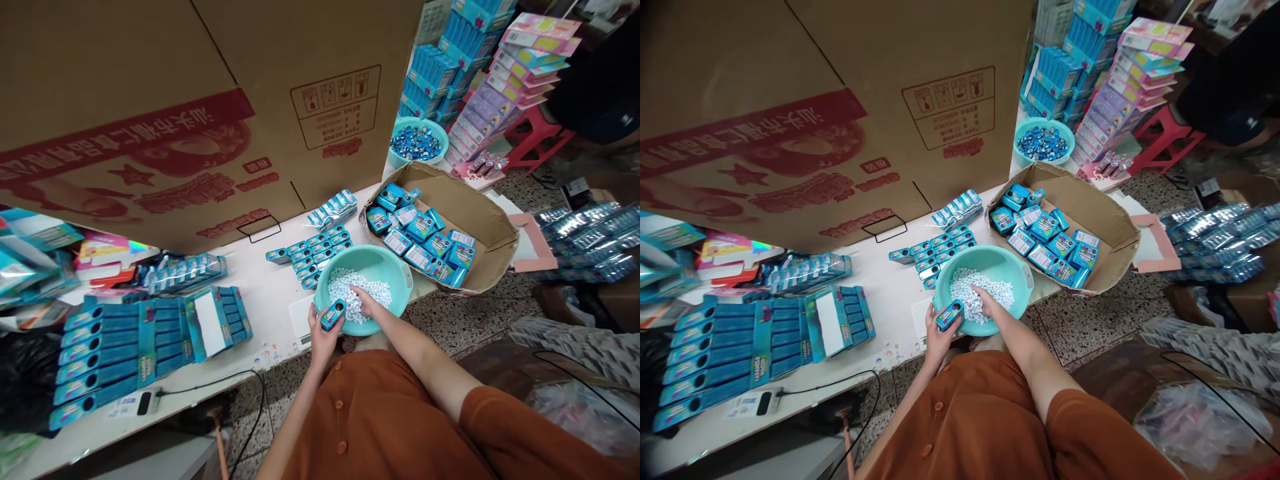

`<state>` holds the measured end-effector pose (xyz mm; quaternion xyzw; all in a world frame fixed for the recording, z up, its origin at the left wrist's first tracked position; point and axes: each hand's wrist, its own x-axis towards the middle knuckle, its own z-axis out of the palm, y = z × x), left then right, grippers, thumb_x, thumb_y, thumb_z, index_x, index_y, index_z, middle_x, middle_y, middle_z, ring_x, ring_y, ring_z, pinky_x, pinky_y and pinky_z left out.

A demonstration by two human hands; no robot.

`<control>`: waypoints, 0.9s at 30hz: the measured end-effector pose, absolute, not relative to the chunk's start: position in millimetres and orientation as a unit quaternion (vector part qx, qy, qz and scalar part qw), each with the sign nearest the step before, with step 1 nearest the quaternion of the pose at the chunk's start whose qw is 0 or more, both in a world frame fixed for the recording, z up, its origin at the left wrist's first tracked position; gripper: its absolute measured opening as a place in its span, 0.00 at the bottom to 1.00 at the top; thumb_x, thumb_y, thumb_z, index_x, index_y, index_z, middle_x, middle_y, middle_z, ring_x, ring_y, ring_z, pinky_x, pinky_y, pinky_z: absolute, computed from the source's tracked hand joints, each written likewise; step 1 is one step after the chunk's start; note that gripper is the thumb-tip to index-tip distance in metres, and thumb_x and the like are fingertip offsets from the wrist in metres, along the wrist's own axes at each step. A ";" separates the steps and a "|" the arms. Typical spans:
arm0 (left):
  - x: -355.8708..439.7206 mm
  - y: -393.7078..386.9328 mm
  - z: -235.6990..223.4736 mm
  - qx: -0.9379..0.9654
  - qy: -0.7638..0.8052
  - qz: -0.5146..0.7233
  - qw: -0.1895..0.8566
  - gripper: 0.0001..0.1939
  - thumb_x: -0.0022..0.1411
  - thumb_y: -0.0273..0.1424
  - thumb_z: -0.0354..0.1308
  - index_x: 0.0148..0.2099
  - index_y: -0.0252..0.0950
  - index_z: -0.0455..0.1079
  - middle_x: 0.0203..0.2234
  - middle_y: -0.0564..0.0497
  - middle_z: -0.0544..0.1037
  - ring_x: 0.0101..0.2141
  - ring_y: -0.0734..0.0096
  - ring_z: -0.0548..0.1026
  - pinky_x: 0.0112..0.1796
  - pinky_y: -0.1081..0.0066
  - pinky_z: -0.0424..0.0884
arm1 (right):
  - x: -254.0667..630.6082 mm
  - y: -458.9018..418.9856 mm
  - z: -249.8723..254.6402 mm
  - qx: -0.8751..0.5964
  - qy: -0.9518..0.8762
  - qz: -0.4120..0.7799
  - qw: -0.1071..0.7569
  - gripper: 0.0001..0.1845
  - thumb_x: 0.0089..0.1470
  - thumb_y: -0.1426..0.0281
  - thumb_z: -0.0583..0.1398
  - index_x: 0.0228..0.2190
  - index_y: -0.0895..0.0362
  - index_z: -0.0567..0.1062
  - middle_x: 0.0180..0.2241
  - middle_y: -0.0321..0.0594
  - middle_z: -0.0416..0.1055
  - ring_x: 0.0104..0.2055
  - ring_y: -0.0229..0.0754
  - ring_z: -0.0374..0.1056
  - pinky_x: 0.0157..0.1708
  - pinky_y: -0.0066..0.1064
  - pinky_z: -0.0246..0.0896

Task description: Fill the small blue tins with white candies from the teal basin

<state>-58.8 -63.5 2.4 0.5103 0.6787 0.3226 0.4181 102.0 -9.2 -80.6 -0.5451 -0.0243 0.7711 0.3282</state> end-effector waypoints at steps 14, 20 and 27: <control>-42.6 -55.3 17.6 0.598 0.608 0.326 0.408 0.19 0.54 0.36 0.60 0.48 0.39 0.67 0.45 0.46 0.73 0.48 0.61 0.71 0.50 0.60 0.66 | 129.5 15.5 0.8 -0.424 0.045 0.767 0.480 0.14 0.43 0.62 0.59 0.20 0.54 0.59 0.18 0.30 0.58 0.19 0.33 0.53 0.16 0.23 0.47; -30.5 -51.1 17.5 0.607 0.600 0.300 0.427 0.19 0.53 0.34 0.60 0.48 0.39 0.67 0.45 0.47 0.74 0.46 0.61 0.72 0.48 0.62 0.67 | 127.7 14.9 35.2 -0.369 0.088 0.742 0.552 0.14 0.43 0.66 0.60 0.19 0.54 0.57 0.18 0.30 0.59 0.19 0.32 0.54 0.16 0.23 0.48; -23.8 -41.6 25.3 0.631 0.567 0.307 0.432 0.18 0.52 0.30 0.59 0.47 0.39 0.67 0.43 0.48 0.74 0.45 0.63 0.72 0.48 0.63 0.66 | 117.2 11.1 50.9 -0.420 0.026 0.701 0.576 0.13 0.44 0.64 0.60 0.18 0.55 0.61 0.19 0.31 0.63 0.19 0.33 0.57 0.19 0.25 0.52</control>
